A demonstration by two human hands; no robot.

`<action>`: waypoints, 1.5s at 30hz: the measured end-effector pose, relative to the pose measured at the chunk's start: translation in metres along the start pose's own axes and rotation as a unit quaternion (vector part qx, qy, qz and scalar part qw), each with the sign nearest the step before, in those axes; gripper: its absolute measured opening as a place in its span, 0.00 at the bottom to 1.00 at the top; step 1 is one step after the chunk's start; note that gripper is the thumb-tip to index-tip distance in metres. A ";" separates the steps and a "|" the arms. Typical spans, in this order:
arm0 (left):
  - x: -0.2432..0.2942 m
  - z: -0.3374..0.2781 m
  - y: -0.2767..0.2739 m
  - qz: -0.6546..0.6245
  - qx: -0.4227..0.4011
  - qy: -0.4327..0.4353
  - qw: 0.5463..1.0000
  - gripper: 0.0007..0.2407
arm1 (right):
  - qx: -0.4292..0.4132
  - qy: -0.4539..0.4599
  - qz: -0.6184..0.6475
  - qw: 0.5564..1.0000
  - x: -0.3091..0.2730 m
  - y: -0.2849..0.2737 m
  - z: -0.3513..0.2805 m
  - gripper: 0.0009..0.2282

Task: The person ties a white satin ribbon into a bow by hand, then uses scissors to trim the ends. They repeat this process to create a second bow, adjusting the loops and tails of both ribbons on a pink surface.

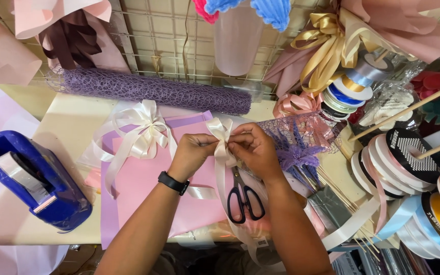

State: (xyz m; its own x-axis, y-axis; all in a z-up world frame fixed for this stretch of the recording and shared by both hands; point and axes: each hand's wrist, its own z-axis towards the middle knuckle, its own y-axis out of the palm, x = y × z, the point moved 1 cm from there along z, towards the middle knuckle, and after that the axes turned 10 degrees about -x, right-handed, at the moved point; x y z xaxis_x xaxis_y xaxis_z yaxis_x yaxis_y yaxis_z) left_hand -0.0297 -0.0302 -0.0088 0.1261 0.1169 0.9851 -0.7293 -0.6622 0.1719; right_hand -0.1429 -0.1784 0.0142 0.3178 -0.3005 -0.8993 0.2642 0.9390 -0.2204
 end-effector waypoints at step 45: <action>-0.003 0.011 -0.062 0.482 0.272 0.303 0.776 0.03 | -0.456 0.001 -0.120 0.882 -0.188 -0.081 -0.017 0.24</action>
State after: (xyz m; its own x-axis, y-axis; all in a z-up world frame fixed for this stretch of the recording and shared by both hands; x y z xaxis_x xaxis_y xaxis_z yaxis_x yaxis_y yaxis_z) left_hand 0.0223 0.0026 -0.0224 -0.7608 -0.4104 0.5028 0.1246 -0.8526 -0.5075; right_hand -0.2395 -0.1953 0.1951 0.3509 -0.5088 -0.7861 -0.5197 0.5925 -0.6155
